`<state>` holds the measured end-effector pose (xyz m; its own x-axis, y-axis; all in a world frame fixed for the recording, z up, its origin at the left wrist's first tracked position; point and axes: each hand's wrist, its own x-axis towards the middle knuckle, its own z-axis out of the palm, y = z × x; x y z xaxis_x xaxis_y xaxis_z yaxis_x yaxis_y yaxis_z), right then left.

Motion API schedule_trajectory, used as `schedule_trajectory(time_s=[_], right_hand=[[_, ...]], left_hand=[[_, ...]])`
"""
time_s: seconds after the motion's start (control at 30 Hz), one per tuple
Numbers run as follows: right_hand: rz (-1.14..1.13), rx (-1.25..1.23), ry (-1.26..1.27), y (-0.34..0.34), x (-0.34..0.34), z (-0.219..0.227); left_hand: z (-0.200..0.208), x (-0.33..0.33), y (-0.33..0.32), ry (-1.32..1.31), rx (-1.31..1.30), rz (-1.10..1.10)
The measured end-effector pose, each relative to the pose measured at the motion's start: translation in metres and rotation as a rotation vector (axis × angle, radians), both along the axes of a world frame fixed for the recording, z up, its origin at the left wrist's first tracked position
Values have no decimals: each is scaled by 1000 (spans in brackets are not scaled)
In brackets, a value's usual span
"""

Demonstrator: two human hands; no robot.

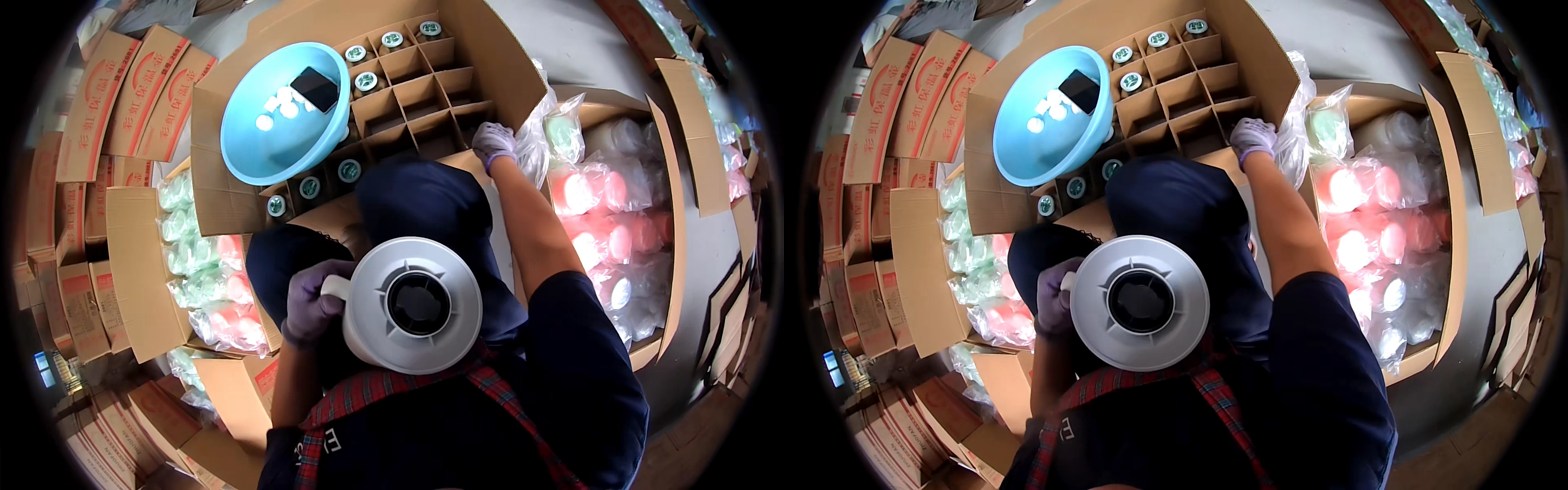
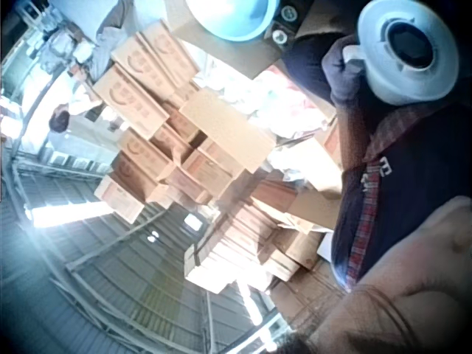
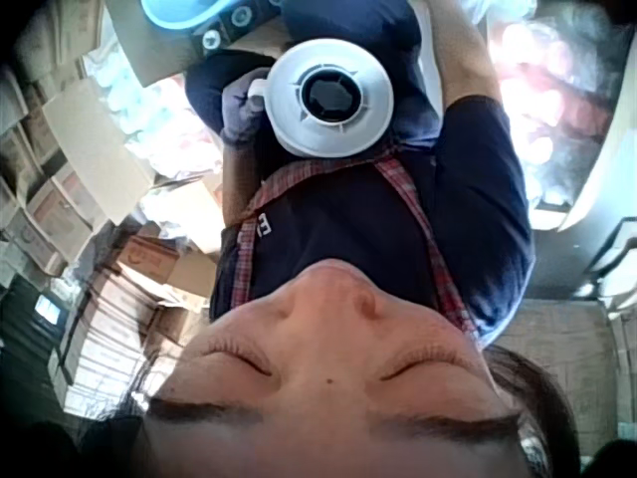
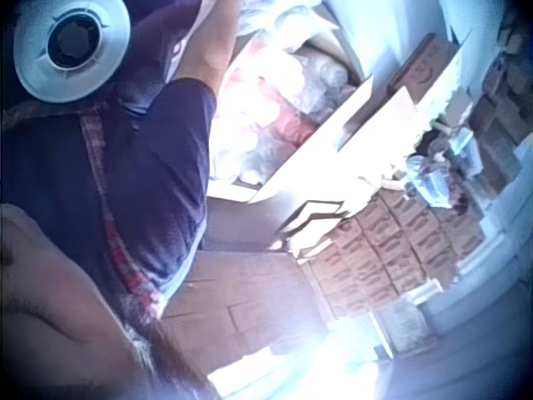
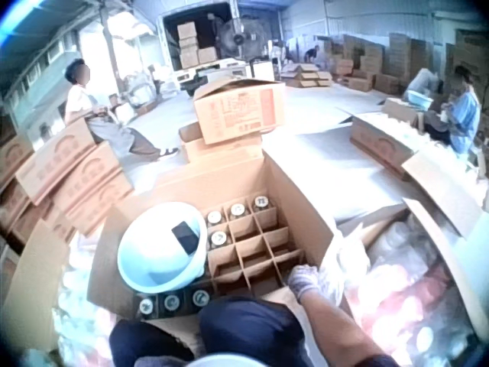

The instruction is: The person assembles thermos bottles by inserting a metal liner into a plastic outer shell, screwing on a lid, and placing a small wooden piece inside. They then wrap the assembled bottle in a plastic bag and place it into a cardboard box. The process is repeated for multiple bottles of different colors.

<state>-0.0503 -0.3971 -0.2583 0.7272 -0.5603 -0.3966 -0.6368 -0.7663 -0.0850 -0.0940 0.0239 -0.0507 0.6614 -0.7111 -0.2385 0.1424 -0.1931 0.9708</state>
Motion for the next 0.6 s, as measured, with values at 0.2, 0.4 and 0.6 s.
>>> schedule_trajectory(time_s=[0.2,0.4,0.6], right_hand=[[468,771,-957,47,-124,203],[1254,272,-1085,121,-212,301],[1404,240,-1027,132,-222,322]], left_hand=[[-20,35,-28,192,41,-352],[-33,34,-73,267,-87,-659],[-29,18,-87,252,-119,-750]])
